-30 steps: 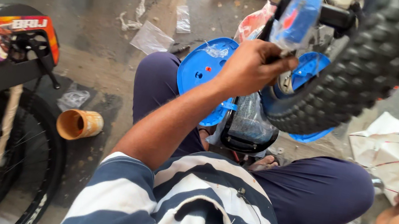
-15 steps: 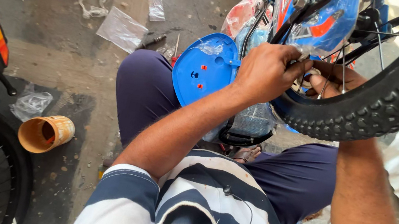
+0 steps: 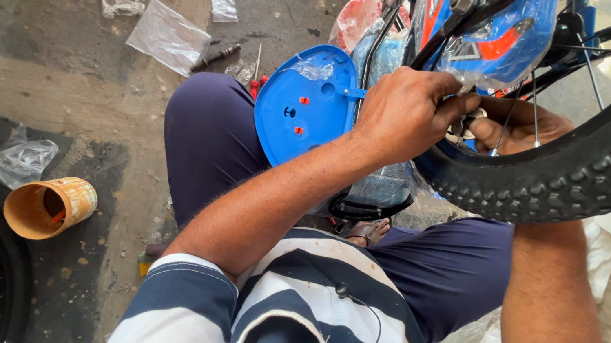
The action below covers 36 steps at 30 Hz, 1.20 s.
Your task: The person assembles a blue children's bicycle by attaching the pedal crank to the bottom bracket and securing the rear wheel. They use a wrench to tighten the crank bolt and adjust the rear wheel axle nuts by hand.
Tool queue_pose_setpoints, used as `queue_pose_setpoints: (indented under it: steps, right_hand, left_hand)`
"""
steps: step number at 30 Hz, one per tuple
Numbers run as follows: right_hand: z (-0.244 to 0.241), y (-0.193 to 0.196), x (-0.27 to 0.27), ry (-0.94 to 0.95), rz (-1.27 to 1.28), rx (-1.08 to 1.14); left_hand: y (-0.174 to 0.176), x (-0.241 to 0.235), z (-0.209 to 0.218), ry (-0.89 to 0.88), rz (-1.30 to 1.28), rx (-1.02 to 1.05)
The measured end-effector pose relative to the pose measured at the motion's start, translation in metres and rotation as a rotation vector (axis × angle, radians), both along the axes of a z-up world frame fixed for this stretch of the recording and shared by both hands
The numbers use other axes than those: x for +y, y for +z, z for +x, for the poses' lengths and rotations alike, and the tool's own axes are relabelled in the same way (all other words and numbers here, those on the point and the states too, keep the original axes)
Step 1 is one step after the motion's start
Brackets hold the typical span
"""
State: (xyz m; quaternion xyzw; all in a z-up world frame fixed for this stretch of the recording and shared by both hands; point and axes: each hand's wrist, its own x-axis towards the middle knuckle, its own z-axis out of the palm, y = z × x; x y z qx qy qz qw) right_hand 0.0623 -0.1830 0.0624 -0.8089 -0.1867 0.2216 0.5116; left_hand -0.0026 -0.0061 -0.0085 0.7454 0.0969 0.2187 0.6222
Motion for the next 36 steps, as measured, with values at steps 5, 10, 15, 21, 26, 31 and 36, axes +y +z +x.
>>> queue_pose_setpoints:
  steps: [5, 10, 15, 21, 26, 31, 36]
  right_hand:
    - [0.003, -0.007, -0.008, 0.015, 0.092, 0.045]
    - [0.011, -0.025, -0.020, 0.062, 0.192, -0.012]
    - [0.003, -0.030, -0.035, 0.104, 0.149, -0.075]
    - [-0.045, -0.023, -0.038, 0.419, -0.277, -0.580]
    - [-0.065, -0.008, -0.030, 0.334, -0.229, -0.740]
    - [-0.067, 0.011, -0.035, 0.300, -0.221, -0.615]
    - [-0.061, -0.001, -0.039, 0.268, -0.182, -0.607]
  left_hand:
    - [0.006, -0.004, -0.006, 0.022, 0.100, 0.071]
    - [0.008, -0.014, -0.013, 0.047, 0.130, -0.036]
    - [0.006, -0.022, 0.000, 0.034, 0.060, 0.031]
    - [0.012, -0.033, -0.002, 0.055, 0.060, 0.051]
    - [-0.004, -0.010, -0.013, -0.359, -0.263, -0.010]
    - [-0.021, 0.009, -0.007, -0.878, -1.010, -0.122]
    - [-0.011, -0.008, -0.002, -0.607, -0.753, -0.037]
